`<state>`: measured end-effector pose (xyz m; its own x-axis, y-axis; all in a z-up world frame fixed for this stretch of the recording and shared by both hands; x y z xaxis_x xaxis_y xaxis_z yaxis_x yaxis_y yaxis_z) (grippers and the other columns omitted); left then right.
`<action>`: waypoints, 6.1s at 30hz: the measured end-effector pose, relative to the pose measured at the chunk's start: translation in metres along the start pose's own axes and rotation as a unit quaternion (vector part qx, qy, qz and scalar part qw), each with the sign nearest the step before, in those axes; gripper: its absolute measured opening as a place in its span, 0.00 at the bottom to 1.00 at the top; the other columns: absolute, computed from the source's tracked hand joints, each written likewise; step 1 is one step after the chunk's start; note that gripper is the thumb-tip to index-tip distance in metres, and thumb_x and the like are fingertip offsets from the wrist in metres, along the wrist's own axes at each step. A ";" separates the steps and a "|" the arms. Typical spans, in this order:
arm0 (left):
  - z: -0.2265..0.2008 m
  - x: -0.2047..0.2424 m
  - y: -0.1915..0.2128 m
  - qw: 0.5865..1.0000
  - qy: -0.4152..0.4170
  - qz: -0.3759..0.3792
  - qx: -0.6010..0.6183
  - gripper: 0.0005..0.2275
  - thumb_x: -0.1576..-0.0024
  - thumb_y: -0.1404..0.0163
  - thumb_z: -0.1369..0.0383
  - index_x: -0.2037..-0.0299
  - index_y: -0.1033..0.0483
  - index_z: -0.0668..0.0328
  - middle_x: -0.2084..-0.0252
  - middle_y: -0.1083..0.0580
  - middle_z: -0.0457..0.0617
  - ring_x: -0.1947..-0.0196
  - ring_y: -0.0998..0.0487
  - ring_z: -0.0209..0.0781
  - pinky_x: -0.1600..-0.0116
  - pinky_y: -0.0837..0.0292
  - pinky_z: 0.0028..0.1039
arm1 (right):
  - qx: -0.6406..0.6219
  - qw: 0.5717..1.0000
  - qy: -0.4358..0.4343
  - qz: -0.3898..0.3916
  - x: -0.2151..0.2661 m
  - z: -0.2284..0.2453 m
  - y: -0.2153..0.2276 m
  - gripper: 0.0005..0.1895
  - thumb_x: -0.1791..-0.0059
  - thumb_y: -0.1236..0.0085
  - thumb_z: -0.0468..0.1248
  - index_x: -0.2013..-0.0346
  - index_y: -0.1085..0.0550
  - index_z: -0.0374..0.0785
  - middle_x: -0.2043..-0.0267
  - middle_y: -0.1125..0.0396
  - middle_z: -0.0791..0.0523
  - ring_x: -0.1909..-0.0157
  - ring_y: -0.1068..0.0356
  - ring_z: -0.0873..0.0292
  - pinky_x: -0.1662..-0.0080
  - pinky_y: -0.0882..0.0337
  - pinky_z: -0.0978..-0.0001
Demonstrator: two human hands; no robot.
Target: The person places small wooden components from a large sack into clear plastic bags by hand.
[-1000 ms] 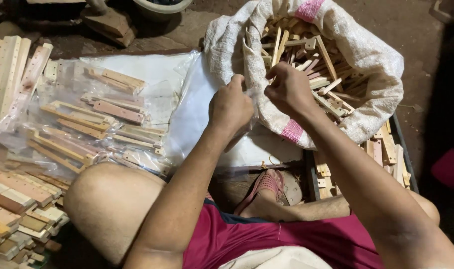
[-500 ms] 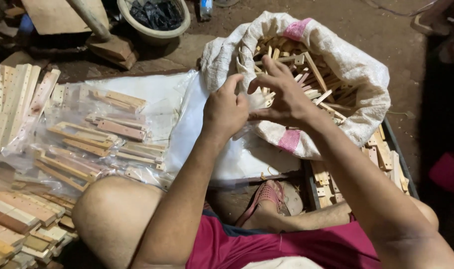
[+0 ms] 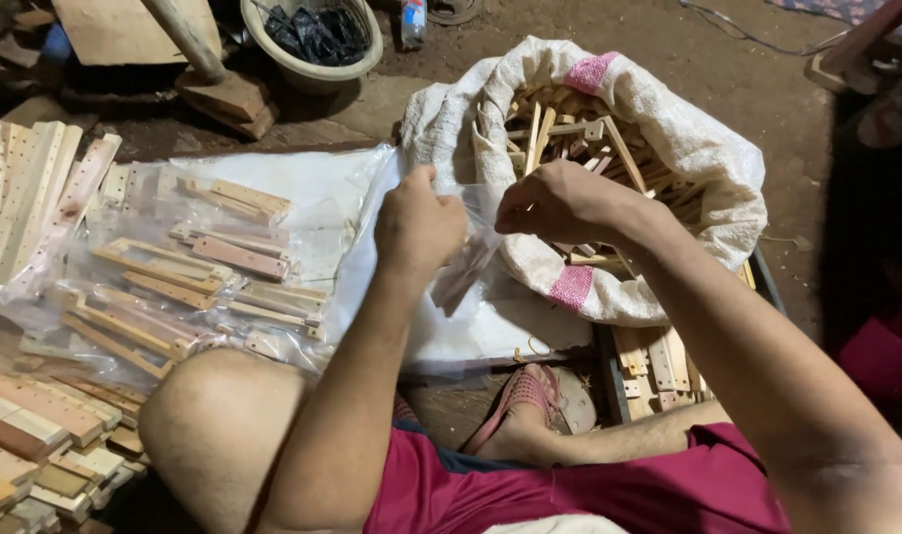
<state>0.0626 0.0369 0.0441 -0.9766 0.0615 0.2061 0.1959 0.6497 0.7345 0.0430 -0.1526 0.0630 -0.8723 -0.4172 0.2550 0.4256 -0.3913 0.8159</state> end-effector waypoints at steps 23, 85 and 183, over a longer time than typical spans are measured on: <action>-0.031 0.009 -0.056 0.837 -0.187 0.202 0.473 0.16 0.50 0.37 0.69 0.52 0.20 0.64 0.58 0.19 0.55 0.61 0.18 0.42 0.49 0.22 0.35 | -0.180 0.938 0.065 -0.290 0.053 0.007 0.086 0.37 0.45 0.55 0.58 0.32 0.38 0.33 0.30 0.44 0.41 0.36 0.37 0.38 0.39 0.32 0.44; 0.450 -0.005 0.121 0.797 0.310 -0.448 0.261 0.36 0.53 0.36 0.56 0.34 0.34 0.62 0.38 0.28 0.64 0.36 0.28 0.61 0.31 0.34 0.45 | -0.529 0.838 -0.061 0.123 -0.293 0.236 -0.335 0.37 0.51 0.31 0.46 0.33 0.38 0.38 0.53 0.32 0.38 0.67 0.23 0.45 0.64 0.16 0.50; -0.083 0.029 -0.055 0.915 -0.111 0.134 0.364 0.36 0.57 0.31 0.54 0.38 0.30 0.54 0.75 0.25 0.50 0.74 0.22 0.36 0.67 0.26 0.23 | -0.295 0.793 -0.220 -0.486 0.097 -0.044 -0.024 0.05 0.50 0.37 0.39 0.70 0.18 0.45 0.84 0.30 0.57 0.78 0.29 0.69 0.71 0.29 0.77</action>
<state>0.0310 -0.0598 0.0629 -0.9116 0.3933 0.1197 0.3997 0.9160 0.0345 -0.0411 -0.2198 0.0452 -0.8014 0.5922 -0.0840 -0.5741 -0.7222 0.3858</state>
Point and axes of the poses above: each hand's wrist, its own x-axis away from the middle knuckle, its own y-axis out of the back of the hand, z = x × y, the point moved 5 cm from there along -x, towards the middle knuckle
